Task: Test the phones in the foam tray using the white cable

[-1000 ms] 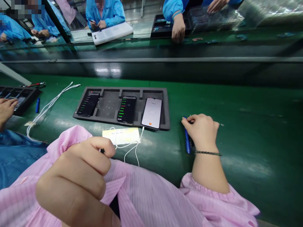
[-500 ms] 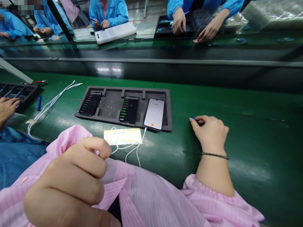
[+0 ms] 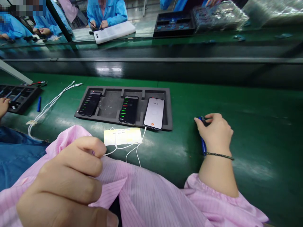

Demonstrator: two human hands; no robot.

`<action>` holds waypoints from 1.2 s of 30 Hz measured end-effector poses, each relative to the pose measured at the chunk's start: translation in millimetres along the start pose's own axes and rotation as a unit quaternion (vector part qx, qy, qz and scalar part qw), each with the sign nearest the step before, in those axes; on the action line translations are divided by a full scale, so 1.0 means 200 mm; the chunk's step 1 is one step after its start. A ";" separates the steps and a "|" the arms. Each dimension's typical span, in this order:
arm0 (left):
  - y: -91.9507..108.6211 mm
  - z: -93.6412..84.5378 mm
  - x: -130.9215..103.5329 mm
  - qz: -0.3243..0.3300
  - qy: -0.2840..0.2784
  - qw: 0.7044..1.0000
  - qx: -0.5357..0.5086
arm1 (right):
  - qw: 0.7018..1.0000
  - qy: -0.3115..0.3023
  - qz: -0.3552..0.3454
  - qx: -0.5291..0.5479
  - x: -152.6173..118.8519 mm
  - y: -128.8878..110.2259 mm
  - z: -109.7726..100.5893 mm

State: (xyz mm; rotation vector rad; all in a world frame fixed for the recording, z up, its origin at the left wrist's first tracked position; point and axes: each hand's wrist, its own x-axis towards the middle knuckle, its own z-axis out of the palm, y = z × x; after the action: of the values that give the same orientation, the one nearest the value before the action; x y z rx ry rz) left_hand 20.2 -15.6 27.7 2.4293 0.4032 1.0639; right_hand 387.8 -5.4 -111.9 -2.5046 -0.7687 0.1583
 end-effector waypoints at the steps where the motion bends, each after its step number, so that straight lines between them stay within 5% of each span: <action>1: 0.01 0.01 0.00 -0.005 0.030 0.999 -0.013 | 1.000 0.002 -0.002 0.001 0.00 0.00 0.00; 3: 0.02 0.01 0.00 -0.012 0.067 0.997 -0.026 | 1.000 0.010 -0.010 0.002 0.01 0.01 0.01; 7: 0.04 -0.01 0.02 -0.014 0.042 0.999 -0.005 | 0.998 0.034 -0.051 -0.004 -0.01 0.01 0.03; 11: 0.04 -0.03 0.05 -0.010 0.017 1.000 0.003 | 0.978 0.073 -0.185 0.058 -0.09 -0.07 0.06; 14: 0.06 -0.03 0.08 0.007 0.000 1.000 0.011 | 0.944 0.020 -0.305 0.122 -0.17 -0.15 0.13; 19: 0.07 -0.02 0.13 0.027 0.007 0.999 0.040 | 0.913 -0.018 -0.385 0.134 -0.24 -0.17 0.28; 25: 0.08 -0.03 0.15 0.038 0.000 0.998 0.052 | 0.910 -0.002 -0.385 0.152 -0.20 -0.12 0.34; 36: 0.10 -0.06 0.16 -0.057 -0.041 0.996 0.048 | 0.914 -0.031 -0.362 0.179 -0.20 -0.10 0.34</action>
State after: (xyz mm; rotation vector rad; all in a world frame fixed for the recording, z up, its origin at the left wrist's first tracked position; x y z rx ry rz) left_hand 34.1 -15.4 65.8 2.4908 0.5689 0.9137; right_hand 328.3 16.1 -161.2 -1.7453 -1.4856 0.1018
